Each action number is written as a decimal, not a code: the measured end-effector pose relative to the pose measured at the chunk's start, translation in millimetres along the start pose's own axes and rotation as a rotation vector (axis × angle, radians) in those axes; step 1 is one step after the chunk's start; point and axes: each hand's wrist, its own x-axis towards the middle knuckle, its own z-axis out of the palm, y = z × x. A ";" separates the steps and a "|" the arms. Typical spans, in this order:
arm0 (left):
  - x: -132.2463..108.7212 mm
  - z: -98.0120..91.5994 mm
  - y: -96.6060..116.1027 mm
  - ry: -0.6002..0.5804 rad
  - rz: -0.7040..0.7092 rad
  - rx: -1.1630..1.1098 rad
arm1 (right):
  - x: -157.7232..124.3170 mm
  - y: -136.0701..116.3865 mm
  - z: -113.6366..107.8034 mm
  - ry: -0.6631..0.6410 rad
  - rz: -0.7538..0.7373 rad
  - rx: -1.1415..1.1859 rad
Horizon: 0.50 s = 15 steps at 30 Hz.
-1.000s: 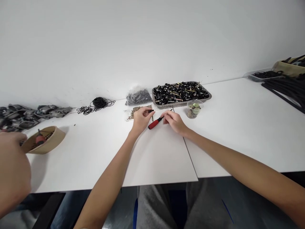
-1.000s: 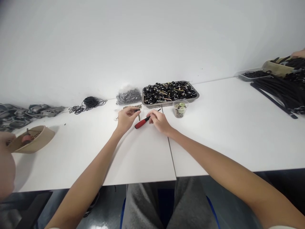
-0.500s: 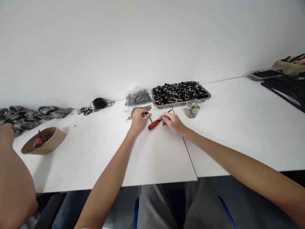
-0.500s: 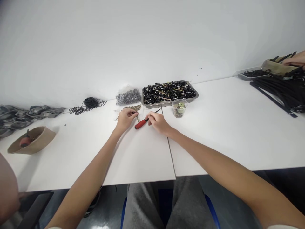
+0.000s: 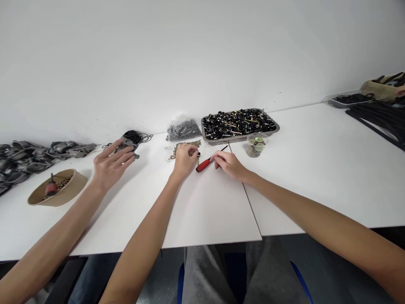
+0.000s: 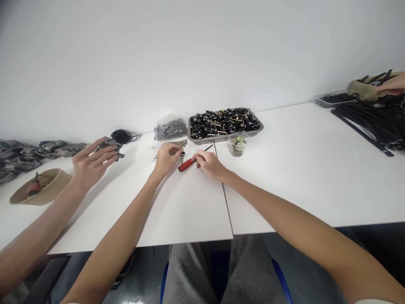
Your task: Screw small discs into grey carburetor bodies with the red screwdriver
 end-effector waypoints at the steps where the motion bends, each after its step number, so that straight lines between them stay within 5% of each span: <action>1: -0.3 -0.2 0.9 0.016 0.016 0.006 | 0.1 0.1 -0.1 -0.003 0.006 0.004; 9: -4.8 -6.9 10.3 0.096 0.069 0.091 | 2.6 7.2 -1.9 -0.017 0.008 0.032; 15: -17.0 -9.6 16.2 0.147 -0.045 0.071 | 5.7 11.2 -5.0 -0.029 0.002 0.061</action>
